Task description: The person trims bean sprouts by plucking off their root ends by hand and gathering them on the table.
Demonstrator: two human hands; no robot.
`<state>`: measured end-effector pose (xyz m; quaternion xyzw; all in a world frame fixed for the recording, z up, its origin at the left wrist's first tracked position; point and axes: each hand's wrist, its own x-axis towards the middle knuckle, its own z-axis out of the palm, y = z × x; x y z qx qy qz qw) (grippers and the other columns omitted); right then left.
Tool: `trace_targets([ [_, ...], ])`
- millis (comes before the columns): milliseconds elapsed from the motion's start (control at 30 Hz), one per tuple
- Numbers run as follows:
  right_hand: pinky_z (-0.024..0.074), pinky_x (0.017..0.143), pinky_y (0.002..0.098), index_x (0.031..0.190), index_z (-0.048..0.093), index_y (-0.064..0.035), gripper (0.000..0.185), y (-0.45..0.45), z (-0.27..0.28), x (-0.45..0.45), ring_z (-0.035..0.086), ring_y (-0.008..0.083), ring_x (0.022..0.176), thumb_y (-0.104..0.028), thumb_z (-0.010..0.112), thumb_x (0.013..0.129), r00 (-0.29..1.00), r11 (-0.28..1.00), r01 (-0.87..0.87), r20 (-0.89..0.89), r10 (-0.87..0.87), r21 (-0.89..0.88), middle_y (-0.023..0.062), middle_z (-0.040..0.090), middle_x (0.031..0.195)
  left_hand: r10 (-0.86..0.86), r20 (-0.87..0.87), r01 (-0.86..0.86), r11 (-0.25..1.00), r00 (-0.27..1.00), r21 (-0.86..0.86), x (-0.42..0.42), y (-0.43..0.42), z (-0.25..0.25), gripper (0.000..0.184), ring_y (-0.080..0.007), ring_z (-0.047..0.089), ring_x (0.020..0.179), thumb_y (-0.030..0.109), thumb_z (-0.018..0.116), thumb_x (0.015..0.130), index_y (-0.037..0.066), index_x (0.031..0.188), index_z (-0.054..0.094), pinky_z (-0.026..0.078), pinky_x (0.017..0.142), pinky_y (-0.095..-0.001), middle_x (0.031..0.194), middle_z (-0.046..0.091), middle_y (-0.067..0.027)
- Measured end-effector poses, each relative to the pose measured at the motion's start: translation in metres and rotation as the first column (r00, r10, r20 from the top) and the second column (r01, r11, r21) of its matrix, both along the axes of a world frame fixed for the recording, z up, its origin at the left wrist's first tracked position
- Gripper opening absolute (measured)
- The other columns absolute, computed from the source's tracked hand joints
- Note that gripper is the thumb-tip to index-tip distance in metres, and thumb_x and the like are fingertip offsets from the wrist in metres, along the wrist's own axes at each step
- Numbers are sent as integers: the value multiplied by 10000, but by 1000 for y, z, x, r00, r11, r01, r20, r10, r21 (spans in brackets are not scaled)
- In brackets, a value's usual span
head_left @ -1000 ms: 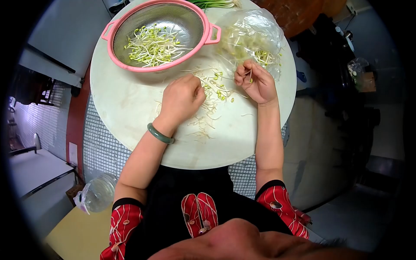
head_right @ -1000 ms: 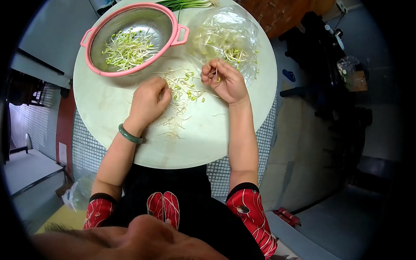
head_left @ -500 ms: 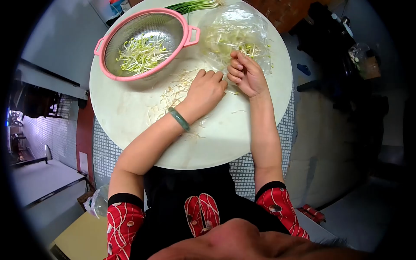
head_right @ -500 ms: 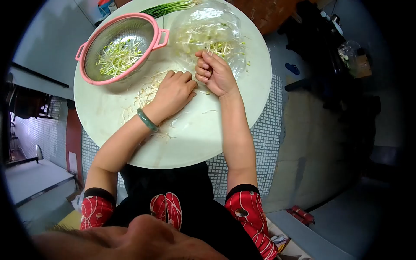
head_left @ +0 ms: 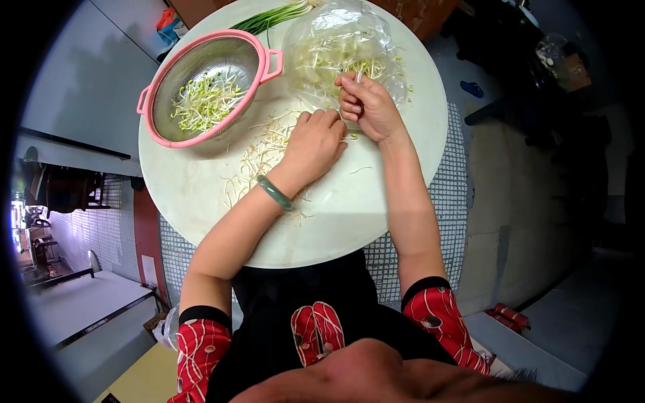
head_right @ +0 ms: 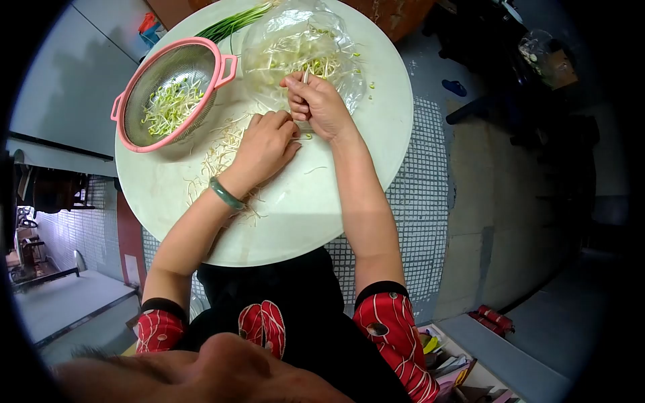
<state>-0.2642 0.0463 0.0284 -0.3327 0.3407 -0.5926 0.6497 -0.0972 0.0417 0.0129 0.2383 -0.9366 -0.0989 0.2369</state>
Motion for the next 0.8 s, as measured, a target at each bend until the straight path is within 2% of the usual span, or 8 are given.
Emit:
trace_targets([
  [200, 315, 494, 192, 974, 560, -43, 157, 0, 0, 0, 343, 52, 554, -198, 564, 949, 1000, 1000, -8, -19, 8, -4, -39, 377, 676, 70, -140, -60, 996, 988, 70, 2, -6, -14, 124, -295, 522, 893, 61, 630, 789, 21, 874, 549, 408, 808, -395, 907, 533, -112],
  [300, 312, 490, 192, 976, 562, -41, 170, -1, -1, 0, 344, 51, 553, -209, 564, 950, 999, 1000, -2, -41, 2, -10, -40, 379, 675, 98, -193, -45, 963, 976, 265, 14, -14, -4, 131, -327, 513, 882, 26, 607, 790, 10, 887, 522, 415, 811, -401, 900, 533, -148],
  [333, 311, 489, 193, 976, 564, -37, 183, -1, -2, 0, 346, 49, 554, -218, 566, 950, 998, 1000, 3, -60, -4, -10, -41, 382, 674, 119, -200, -55, 952, 973, 300, 19, -16, 2, 98, -264, 530, 813, 34, 569, 867, 2, 917, 492, 431, 769, -359, 849, 538, -114],
  [433, 316, 491, 194, 955, 584, -30, 230, 0, 0, 3, 362, 42, 565, -260, 580, 946, 969, 1000, 0, -246, 0, -1, -46, 408, 670, 211, -281, 89, 632, 936, 770, 27, -22, 5, 87, -162, 519, 737, 82, 515, 953, 2, 939, 484, 443, 708, -301, 809, 529, -51],
  [467, 320, 493, 195, 944, 593, -28, 248, 1, 1, 6, 370, 40, 570, -276, 587, 943, 945, 1000, -5, -327, 5, 3, -48, 419, 669, 198, -296, 129, 586, 935, 800, 29, -23, 8, 104, -87, 490, 707, 120, 481, 992, 19, 968, 479, 439, 659, -248, 794, 512, -9],
  [567, 324, 521, 185, 895, 618, -36, 267, 2, 1, 19, 381, 28, 597, -300, 610, 930, 775, 997, 12, -630, -55, -72, -64, 460, 671, 234, -354, 258, 358, 906, 897, 33, -32, 7, 78, -83, 503, 697, 109, 508, 976, 34, 987, 491, 440, 631, -230, 796, 533, -14],
  [700, 305, 562, 179, 846, 631, -51, 205, 0, -13, 17, 360, 22, 633, -247, 657, 902, 707, 993, -109, -705, 48, -41, -86, 462, 679, 304, -388, 340, 200, 870, 919, 41, -36, 4, 97, -79, 526, 674, 104, 527, 964, 35, 1026, 501, 443, 601, -217, 807, 566, -18],
  [800, 301, 512, 223, 791, 630, -49, 245, 0, -10, 15, 358, 46, 582, -272, 705, 859, 735, 994, -75, -678, -2, -84, -73, 434, 624, 384, -403, 422, 37, 831, 906, 48, -35, 6, 134, -91, 544, 660, 82, 542, 949, 28, 1065, 503, 452, 590, -215, 831, 594, -32],
])
